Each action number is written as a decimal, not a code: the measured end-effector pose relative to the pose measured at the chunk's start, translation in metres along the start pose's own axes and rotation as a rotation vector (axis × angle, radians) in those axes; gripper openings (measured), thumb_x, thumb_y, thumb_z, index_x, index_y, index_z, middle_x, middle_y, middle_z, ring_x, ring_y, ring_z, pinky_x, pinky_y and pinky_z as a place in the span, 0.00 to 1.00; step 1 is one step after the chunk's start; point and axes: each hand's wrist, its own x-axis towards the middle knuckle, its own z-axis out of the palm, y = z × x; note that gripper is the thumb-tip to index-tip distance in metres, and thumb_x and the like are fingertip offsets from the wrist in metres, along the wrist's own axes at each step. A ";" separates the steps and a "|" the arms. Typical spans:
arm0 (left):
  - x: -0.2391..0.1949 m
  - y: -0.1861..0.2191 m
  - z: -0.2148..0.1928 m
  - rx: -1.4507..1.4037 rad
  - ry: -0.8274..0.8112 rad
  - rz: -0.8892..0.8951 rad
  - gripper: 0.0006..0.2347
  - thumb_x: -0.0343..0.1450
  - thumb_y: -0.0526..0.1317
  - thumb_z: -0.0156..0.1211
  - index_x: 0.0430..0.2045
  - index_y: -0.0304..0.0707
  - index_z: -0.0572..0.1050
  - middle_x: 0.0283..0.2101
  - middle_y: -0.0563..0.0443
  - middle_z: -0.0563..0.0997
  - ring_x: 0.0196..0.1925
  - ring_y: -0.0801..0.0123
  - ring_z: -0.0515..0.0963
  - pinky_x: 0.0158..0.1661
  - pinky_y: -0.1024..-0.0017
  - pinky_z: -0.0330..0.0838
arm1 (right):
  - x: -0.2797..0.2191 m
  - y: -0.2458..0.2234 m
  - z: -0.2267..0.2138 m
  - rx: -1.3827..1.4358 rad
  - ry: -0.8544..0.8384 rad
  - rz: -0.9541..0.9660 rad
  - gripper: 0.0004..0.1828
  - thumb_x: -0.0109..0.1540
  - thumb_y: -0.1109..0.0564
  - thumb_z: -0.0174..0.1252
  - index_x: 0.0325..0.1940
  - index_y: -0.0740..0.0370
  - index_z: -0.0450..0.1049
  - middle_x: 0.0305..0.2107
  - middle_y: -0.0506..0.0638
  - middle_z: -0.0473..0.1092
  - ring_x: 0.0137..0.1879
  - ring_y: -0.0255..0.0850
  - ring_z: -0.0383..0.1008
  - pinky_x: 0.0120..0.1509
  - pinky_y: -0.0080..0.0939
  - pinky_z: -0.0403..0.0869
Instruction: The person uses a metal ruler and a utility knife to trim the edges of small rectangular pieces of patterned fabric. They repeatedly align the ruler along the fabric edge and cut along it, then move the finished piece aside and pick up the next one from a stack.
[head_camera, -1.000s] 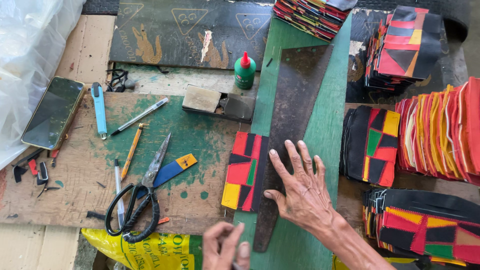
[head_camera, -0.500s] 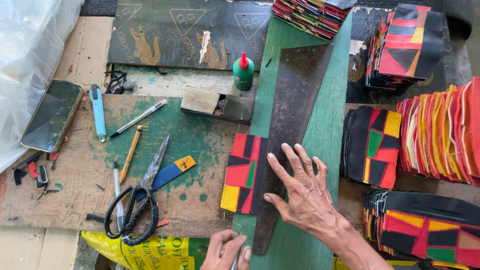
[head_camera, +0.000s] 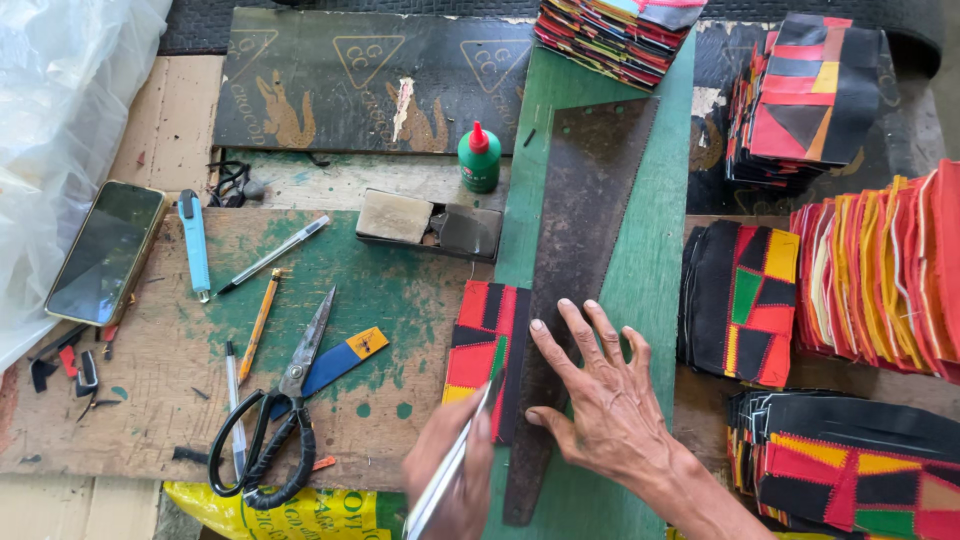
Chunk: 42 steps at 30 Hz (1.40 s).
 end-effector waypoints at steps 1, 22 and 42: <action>0.015 0.005 0.010 -0.039 -0.020 -0.061 0.09 0.74 0.32 0.56 0.46 0.30 0.79 0.33 0.45 0.83 0.31 0.72 0.83 0.34 0.74 0.77 | 0.000 0.001 0.000 0.006 0.008 -0.002 0.54 0.48 0.40 0.71 0.75 0.50 0.57 0.73 0.62 0.47 0.78 0.62 0.42 0.68 0.70 0.45; 0.047 0.001 0.051 -0.008 -0.036 0.199 0.10 0.75 0.30 0.57 0.49 0.24 0.75 0.49 0.34 0.82 0.50 0.49 0.85 0.50 0.63 0.79 | 0.000 0.005 0.002 -0.016 0.013 -0.010 0.56 0.44 0.44 0.72 0.75 0.50 0.58 0.73 0.61 0.47 0.78 0.61 0.42 0.68 0.70 0.46; 0.071 0.026 0.038 0.123 -0.259 0.097 0.08 0.74 0.33 0.56 0.44 0.28 0.74 0.38 0.35 0.81 0.41 0.46 0.80 0.47 0.58 0.72 | 0.003 -0.006 -0.002 -0.041 -0.060 0.034 0.56 0.45 0.47 0.71 0.75 0.53 0.55 0.73 0.64 0.44 0.79 0.67 0.38 0.66 0.85 0.46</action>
